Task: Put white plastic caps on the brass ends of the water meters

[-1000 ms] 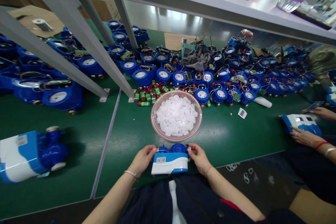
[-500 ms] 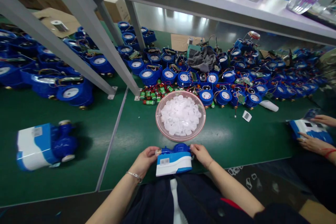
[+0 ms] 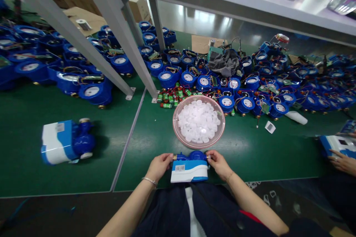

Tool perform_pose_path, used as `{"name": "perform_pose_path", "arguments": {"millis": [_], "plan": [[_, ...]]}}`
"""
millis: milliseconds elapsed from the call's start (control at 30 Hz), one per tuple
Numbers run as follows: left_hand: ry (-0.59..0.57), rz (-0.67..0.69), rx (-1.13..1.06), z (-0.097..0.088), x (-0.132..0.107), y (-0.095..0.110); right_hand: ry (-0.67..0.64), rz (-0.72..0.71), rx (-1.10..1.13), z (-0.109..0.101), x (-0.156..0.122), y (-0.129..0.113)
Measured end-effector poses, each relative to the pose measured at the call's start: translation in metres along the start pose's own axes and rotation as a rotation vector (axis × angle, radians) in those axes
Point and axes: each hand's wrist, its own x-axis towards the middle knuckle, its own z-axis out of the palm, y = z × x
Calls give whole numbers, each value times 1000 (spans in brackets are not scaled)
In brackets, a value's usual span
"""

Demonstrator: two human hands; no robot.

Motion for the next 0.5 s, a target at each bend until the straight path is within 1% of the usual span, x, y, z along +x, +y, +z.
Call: {"name": "perform_pose_path", "arguments": {"millis": [100, 200, 300, 400, 500], "plan": [[-25, 14, 24, -1, -1, 5, 13, -1, 9, 1, 0, 3], [-79, 45, -50, 1, -6, 9, 40, 20, -4, 2, 3, 7], [-124, 89, -108, 2, -9, 8, 60, 72, -41, 0, 8, 10], [-139, 97, -124, 1, -9, 5, 56, 123, -72, -2, 10, 9], [-121, 88, -128, 0, -9, 5, 35, 143, -68, -4, 9, 6]]}}
